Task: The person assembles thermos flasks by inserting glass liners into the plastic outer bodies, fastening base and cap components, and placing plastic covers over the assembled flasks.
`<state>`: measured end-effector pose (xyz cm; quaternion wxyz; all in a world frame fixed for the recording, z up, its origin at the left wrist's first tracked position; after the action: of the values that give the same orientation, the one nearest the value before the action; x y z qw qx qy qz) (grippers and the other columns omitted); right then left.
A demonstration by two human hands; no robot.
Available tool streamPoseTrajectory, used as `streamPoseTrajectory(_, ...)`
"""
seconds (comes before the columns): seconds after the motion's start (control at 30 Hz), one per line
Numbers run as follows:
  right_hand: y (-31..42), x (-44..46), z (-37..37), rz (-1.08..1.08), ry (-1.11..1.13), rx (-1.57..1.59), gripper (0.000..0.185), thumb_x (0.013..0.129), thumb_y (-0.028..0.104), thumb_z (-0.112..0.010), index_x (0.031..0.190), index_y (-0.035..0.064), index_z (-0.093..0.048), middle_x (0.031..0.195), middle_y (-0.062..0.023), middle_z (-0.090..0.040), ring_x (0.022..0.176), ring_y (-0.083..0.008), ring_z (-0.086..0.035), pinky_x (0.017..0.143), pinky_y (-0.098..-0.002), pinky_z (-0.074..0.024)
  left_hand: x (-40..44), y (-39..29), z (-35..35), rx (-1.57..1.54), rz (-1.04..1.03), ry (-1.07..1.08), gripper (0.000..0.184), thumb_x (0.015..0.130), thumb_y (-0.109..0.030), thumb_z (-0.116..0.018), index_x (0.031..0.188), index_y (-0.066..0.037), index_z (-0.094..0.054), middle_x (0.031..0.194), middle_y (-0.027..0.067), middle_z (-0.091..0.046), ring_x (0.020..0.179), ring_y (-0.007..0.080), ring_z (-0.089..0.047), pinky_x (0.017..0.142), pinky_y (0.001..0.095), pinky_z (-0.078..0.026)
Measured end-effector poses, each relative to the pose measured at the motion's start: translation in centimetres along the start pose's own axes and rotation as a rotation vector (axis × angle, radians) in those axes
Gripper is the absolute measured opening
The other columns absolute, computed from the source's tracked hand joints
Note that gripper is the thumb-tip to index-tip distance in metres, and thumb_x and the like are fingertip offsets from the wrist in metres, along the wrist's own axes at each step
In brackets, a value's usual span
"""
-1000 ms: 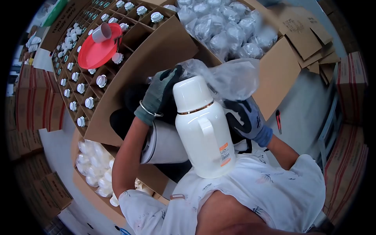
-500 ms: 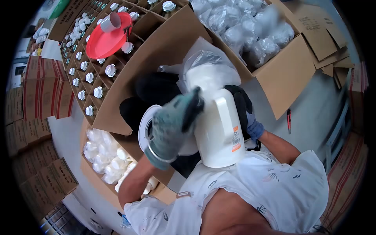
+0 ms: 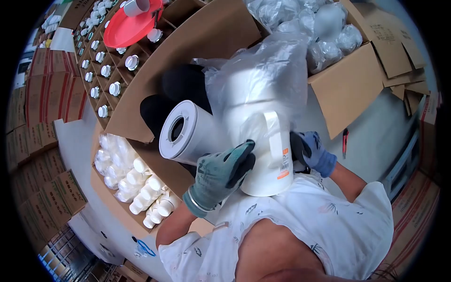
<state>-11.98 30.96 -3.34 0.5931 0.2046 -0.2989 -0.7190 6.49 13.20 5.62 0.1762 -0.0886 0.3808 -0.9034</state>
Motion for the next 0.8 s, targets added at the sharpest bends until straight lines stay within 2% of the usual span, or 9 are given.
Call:
streamPoseTrajectory(0.13, 0.2, -1.9, 1.9, 0.155, 0.295, 0.048, 0.049, 0.070, 0.023, -0.067, 0.113, 0.0016, -0.058, 0.089, -0.0133, -0.063, 0.081, -0.0330, -0.059, 0.069, -0.0424, -0.0433, -1.9, -0.1, 0.2, -0.296, -0.227, 0.207, 0.037, 0.077, -0.014, -0.073, 0.113, -0.008, -0.066, 0.092, 0.0086, -0.069, 0.066, 0.0281, -0.064, 0.058, 0.0348, -0.049)
streamPoseTrajectory(0.17, -0.3, -1.8, 2.0, 0.009, 0.569, -0.048, 0.052, 0.073, 0.031, -0.069, 0.115, 0.0022, -0.057, 0.099, -0.0135, -0.064, 0.087, -0.0289, -0.062, 0.073, -0.0390, -0.0481, -2.5, -0.4, -0.4, -0.335, -0.231, 0.218, 0.037, 0.077, -0.014, -0.073, 0.113, -0.008, -0.066, 0.096, 0.0096, -0.069, 0.074, 0.0278, -0.065, 0.064, 0.0347, -0.050)
streamPoseTrajectory(0.27, 2.6, 0.0, 3.7, -0.640, -0.302, 1.256, 0.063, 0.078, 0.043, -0.069, 0.123, 0.0023, -0.052, 0.113, -0.0130, -0.060, 0.098, -0.0239, -0.062, 0.086, -0.0367, -0.0491, -4.1, 0.3, -3.4, -0.714, -0.069, 0.356, 0.036, 0.079, -0.015, -0.073, 0.114, -0.007, -0.066, 0.107, 0.0106, -0.067, 0.092, 0.0256, -0.065, 0.079, 0.0348, -0.050)
streamPoseTrajectory(0.3, 3.3, 1.4, 3.8, -0.509, -0.280, 1.194, 0.067, 0.081, 0.046, -0.067, 0.127, 0.0019, -0.048, 0.119, -0.0130, -0.057, 0.104, -0.0233, -0.060, 0.092, -0.0372, -0.0472, -4.4, 0.6, -4.2, -0.881, 0.008, 0.423, 0.036, 0.080, -0.016, -0.073, 0.114, -0.007, -0.066, 0.111, 0.0106, -0.066, 0.097, 0.0247, -0.064, 0.084, 0.0348, -0.050)
streamPoseTrajectory(0.37, 3.3, 3.7, 3.3, -0.330, -0.202, 0.987, 0.078, 0.081, 0.045, -0.070, 0.137, 0.0009, -0.039, 0.130, -0.0137, -0.052, 0.116, -0.0253, -0.054, 0.100, -0.0392, -0.0428, -3.8, -0.6, -5.0, -0.678, -0.079, 0.325, 0.037, 0.082, -0.020, -0.071, 0.117, -0.008, -0.065, 0.116, 0.0099, -0.065, 0.101, 0.0234, -0.063, 0.088, 0.0342, -0.049)
streamPoseTrajectory(0.47, 6.3, 4.7, 5.3, -0.085, -0.167, 0.055, 0.059, 0.075, 0.016, -0.074, 0.125, 0.0001, -0.047, 0.114, -0.0191, -0.056, 0.101, -0.0308, -0.060, 0.083, -0.0380, -0.0487, -3.2, -1.8, -7.0, -0.302, -0.190, 0.273, 0.037, 0.088, -0.025, -0.062, 0.123, -0.011, -0.061, 0.118, 0.0086, -0.063, 0.098, 0.0232, -0.063, 0.082, 0.0336, -0.050)
streamPoseTrajectory(0.5, 5.4, 4.1, 5.0, -0.108, -0.181, 0.175, 0.050, 0.076, 0.016, -0.073, 0.117, -0.0014, -0.051, 0.102, -0.0211, -0.058, 0.088, -0.0356, -0.061, 0.076, -0.0388, -0.0487, -2.7, -2.1, -6.5, -0.210, -0.168, 0.317, 0.038, 0.089, -0.025, -0.060, 0.124, -0.012, -0.060, 0.117, 0.0084, -0.063, 0.096, 0.0233, -0.063, 0.080, 0.0336, -0.050)
streamPoseTrajectory(0.67, 0.6, -2.9, 2.6, -0.433, 0.080, 0.675, 0.047, 0.078, 0.021, -0.072, 0.117, 0.0017, -0.056, 0.100, -0.0168, -0.064, 0.085, -0.0300, -0.062, 0.077, -0.0378, -0.0498, -2.2, -1.1, -4.9, -0.245, -0.091, 0.293, 0.037, 0.082, -0.019, -0.066, 0.117, -0.009, -0.063, 0.108, 0.0100, -0.065, 0.081, 0.0292, -0.065, 0.072, 0.0361, -0.051)
streamPoseTrajectory(0.8, -2.6, -4.4, 2.0, -0.116, 0.243, 0.291, 0.051, 0.077, 0.019, -0.073, 0.120, -0.0008, -0.056, 0.109, -0.0156, -0.064, 0.093, -0.0228, -0.061, 0.086, -0.0348, -0.0477, -4.2, 0.0, -6.8, -0.365, -0.187, 0.440, 0.036, 0.088, -0.026, -0.060, 0.122, -0.011, -0.061, 0.102, 0.0097, -0.067, 0.079, 0.0273, -0.065, 0.071, 0.0347, -0.051)
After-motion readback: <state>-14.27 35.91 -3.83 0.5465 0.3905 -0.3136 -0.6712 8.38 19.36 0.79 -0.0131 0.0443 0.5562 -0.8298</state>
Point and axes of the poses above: each hand's wrist, its own x-axis towards the middle knuckle, its own z-axis out of the back of the hand, y = z × x, the point moved 3 cm from there along x, towards the middle knuckle
